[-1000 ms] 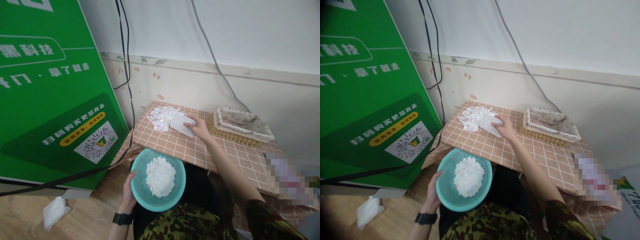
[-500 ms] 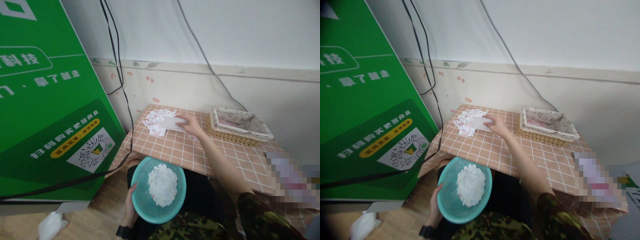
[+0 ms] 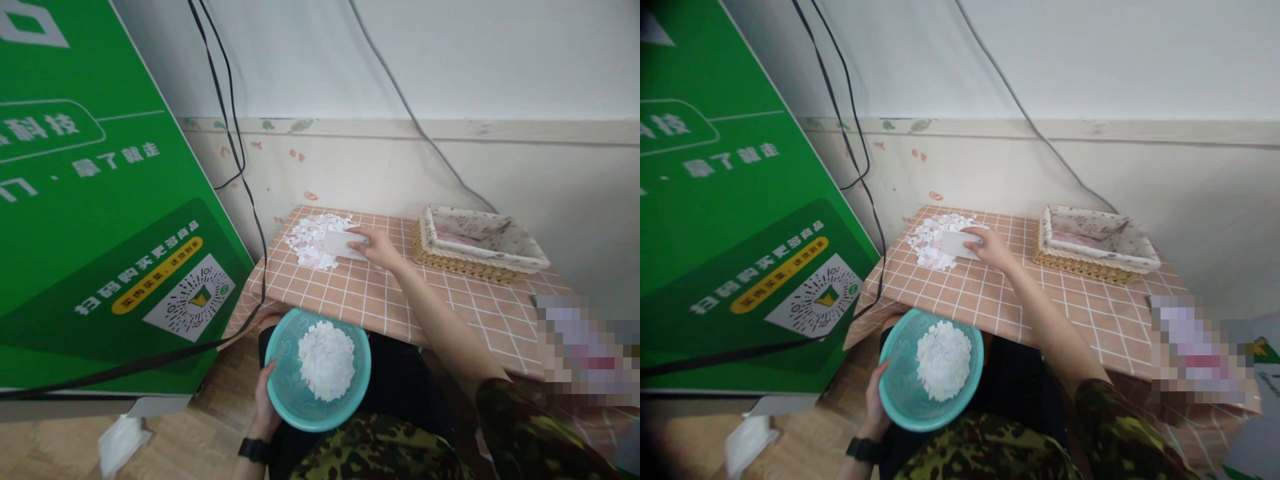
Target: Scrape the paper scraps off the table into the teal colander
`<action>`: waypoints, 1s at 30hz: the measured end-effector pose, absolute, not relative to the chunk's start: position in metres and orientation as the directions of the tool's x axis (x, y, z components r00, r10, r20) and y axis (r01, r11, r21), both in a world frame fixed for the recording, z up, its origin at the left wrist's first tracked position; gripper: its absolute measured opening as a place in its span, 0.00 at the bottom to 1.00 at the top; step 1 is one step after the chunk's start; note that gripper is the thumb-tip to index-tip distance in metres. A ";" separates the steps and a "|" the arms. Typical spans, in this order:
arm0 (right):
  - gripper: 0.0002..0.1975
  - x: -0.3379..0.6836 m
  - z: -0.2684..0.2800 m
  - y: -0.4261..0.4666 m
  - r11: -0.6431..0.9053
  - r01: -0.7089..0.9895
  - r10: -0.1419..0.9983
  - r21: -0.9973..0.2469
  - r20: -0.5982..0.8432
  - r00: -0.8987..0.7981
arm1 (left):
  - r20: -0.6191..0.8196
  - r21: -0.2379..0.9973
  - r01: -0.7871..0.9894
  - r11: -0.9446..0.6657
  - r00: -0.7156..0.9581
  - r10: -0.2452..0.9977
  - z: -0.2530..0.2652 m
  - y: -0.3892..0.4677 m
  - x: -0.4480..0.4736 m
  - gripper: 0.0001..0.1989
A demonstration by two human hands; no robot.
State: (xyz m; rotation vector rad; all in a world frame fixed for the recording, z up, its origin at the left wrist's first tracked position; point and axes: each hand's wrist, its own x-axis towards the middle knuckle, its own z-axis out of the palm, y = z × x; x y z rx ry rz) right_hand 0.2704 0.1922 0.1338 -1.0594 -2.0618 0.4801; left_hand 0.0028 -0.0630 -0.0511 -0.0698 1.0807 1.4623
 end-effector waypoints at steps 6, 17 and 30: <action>0.17 0.281 0.137 0.193 0.554 0.564 0.832 -0.612 0.398 -0.385 | -0.616 0.556 -0.811 0.185 -0.253 0.746 -0.051 -0.063 0.003 0.07; 0.16 0.296 0.142 0.198 0.486 0.482 0.857 -0.729 0.289 -0.427 | -0.629 0.558 -0.803 0.207 -0.247 0.737 -0.049 -0.063 0.004 0.08; 0.18 0.312 0.140 0.201 0.432 0.456 0.873 -0.778 0.233 -0.430 | -0.620 0.558 -0.805 0.201 -0.243 0.746 -0.047 -0.063 0.004 0.07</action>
